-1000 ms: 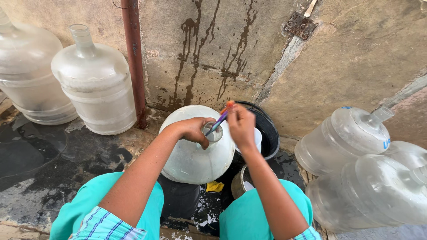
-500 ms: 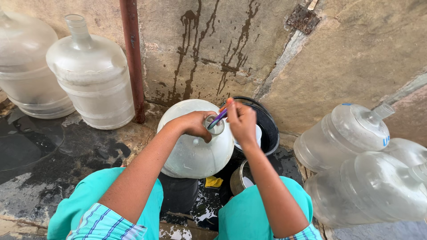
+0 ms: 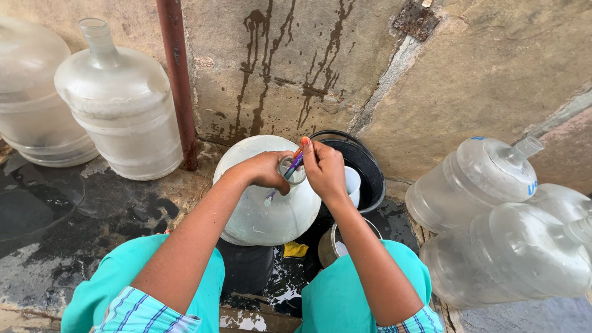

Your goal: The person cleans large water bottles by inserting dark material and using a small brush to scrub the interior neck and upper body of the bottles.

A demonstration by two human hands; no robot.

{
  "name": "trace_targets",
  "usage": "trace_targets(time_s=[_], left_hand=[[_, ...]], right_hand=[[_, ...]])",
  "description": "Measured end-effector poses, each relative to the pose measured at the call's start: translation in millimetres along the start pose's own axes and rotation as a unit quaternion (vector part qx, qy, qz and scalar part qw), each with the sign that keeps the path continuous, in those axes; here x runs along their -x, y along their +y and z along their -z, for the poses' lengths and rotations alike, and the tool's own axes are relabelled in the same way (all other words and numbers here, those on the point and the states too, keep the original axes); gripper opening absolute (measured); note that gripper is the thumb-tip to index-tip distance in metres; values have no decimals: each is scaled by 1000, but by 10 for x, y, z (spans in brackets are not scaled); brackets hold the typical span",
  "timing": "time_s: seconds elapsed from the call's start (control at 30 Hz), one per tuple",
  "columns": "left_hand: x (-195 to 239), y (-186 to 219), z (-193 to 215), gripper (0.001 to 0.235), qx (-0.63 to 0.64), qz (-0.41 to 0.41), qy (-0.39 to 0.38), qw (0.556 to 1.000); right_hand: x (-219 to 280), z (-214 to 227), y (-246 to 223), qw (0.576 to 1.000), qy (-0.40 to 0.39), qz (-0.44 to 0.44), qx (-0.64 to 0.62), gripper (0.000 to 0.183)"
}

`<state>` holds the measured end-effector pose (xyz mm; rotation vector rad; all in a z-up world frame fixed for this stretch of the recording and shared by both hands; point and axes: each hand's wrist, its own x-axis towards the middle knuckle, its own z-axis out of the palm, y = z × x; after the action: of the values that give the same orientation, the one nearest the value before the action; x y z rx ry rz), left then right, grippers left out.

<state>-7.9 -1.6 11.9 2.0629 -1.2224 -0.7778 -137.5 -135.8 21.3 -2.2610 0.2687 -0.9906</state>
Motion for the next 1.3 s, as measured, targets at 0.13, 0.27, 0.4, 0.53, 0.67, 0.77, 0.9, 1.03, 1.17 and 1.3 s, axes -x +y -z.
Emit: trace_targets(time_s=[0.13, 0.27, 0.4, 0.53, 0.67, 0.77, 0.9, 1.03, 1.17, 1.3], left_hand=[[-18, -39, 2, 71, 9, -22, -2, 1000], [-31, -67, 13, 68, 19, -34, -3, 999], [-40, -80, -25, 69, 25, -43, -10, 999], [-34, -25, -50, 77, -11, -5, -9, 1000], [36, 81, -50, 82, -25, -1, -23, 999], [70, 136, -51, 83, -33, -6, -28, 999], [93, 127, -70, 81, -19, -11, -38, 999], [95, 136, -108, 74, -51, 7, -45, 998], [80, 148, -145, 70, -56, 17, -51, 997], [83, 124, -122, 69, -54, 24, -53, 997]], right_hand=[[-92, 293, -5, 996, 41, -40, -71, 37], [-132, 644, -77, 983, 95, 42, -150, 37], [-24, 352, -184, 997, 44, 36, -43, 30], [65, 67, -290, 998, -45, 43, -27, 32], [76, 94, -352, 994, -55, -33, -93, 38], [71, 84, -366, 998, -26, -28, -58, 43], [55, 129, -347, 995, -89, -8, -52, 40], [-43, 297, -365, 966, -210, 151, 4, 30], [-42, 388, -459, 941, -222, 236, 95, 20], [-22, 345, -465, 948, -212, 221, 81, 23]])
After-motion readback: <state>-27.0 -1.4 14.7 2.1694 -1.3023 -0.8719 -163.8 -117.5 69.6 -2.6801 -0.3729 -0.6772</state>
